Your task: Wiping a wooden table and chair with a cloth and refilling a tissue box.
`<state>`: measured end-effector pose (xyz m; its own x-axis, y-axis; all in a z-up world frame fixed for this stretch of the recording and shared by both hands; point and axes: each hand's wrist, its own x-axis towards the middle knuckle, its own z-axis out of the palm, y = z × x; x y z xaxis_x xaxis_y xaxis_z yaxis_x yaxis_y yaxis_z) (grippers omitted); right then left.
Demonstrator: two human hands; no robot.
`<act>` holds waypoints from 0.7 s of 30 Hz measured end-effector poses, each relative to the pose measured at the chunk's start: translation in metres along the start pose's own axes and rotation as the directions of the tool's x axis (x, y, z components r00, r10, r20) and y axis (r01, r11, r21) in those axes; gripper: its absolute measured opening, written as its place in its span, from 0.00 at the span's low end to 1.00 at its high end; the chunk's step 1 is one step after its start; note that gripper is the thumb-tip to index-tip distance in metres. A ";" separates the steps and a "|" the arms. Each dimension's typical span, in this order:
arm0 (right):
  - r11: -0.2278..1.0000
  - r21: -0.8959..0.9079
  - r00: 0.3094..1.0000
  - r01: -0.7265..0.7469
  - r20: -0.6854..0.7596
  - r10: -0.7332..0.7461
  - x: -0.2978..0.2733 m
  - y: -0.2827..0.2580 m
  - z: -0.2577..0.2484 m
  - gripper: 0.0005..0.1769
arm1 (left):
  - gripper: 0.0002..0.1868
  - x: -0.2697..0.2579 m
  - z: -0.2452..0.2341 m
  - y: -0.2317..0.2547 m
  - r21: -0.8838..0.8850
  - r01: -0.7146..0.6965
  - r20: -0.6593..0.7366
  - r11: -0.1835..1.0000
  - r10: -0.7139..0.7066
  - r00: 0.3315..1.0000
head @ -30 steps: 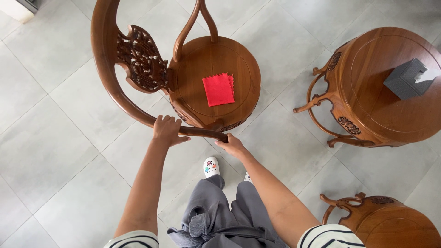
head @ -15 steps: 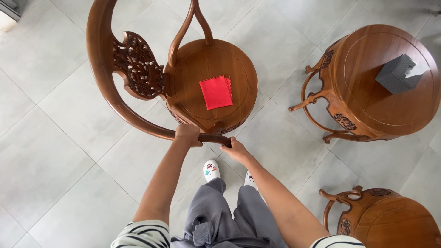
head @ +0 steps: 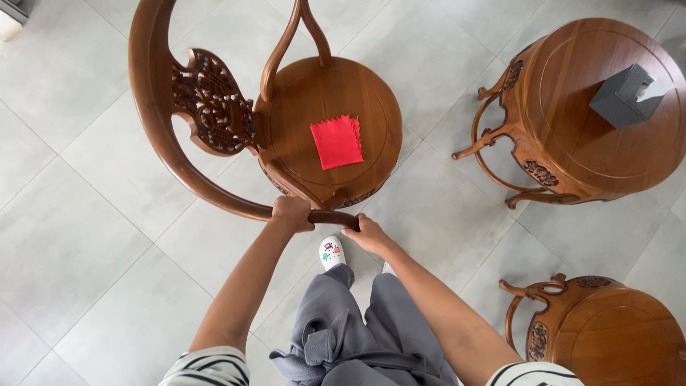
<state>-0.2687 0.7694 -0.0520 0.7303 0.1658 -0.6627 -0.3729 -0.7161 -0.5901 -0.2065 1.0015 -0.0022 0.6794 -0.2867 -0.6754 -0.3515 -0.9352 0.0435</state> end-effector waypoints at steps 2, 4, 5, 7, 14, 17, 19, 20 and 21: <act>1.000 0.002 1.000 0.020 -0.009 -0.020 -0.001 0.003 -0.001 0.34 | 0.21 0.002 0.001 0.000 -0.004 0.007 -0.013 1.000 -0.007 1.000; 0.999 0.004 0.999 0.042 -0.016 -0.041 -0.010 -0.007 -0.008 0.33 | 0.21 -0.002 -0.003 -0.002 -0.007 0.016 -0.023 1.000 -0.016 1.000; 1.000 -0.009 1.000 -0.001 0.020 0.001 -0.018 -0.017 -0.016 0.33 | 0.22 -0.005 -0.007 -0.003 -0.005 0.005 -0.014 1.000 -0.005 1.000; 0.999 -0.028 0.997 -0.039 0.059 0.041 -0.016 -0.012 -0.022 0.34 | 0.24 -0.017 -0.020 -0.006 -0.006 -0.002 -0.004 1.000 0.002 1.000; 0.943 -0.168 0.933 0.288 -0.174 -0.316 -0.016 0.005 -0.047 0.46 | 0.38 -0.016 0.001 -0.034 -0.121 -0.111 -0.782 0.986 -0.026 0.623; 0.957 -0.191 0.970 0.217 -0.065 -0.233 -0.022 -0.017 -0.046 0.50 | 0.39 -0.022 0.001 -0.019 -0.107 -0.019 -0.606 0.994 -0.050 0.794; 0.978 -0.184 0.995 0.101 0.040 -0.095 -0.025 -0.024 -0.040 0.52 | 0.39 -0.026 -0.003 -0.004 -0.193 0.037 -0.244 0.981 -0.084 0.966; 0.980 -0.134 0.988 0.146 0.067 -0.138 -0.023 -0.020 -0.034 0.52 | 0.38 -0.026 -0.004 0.004 -0.145 0.045 -0.203 0.988 -0.074 0.976; 0.978 -0.080 0.978 0.191 0.095 -0.183 -0.022 -0.016 -0.026 0.52 | 0.40 -0.029 -0.004 0.009 -0.093 0.053 -0.158 0.994 -0.067 0.985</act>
<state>-0.2639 0.7598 -0.0167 0.7284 0.3582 -0.5840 -0.1795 -0.7229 -0.6672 -0.2268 1.0005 0.0202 0.7946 -0.2524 -0.5521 -0.2534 -0.9644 0.0762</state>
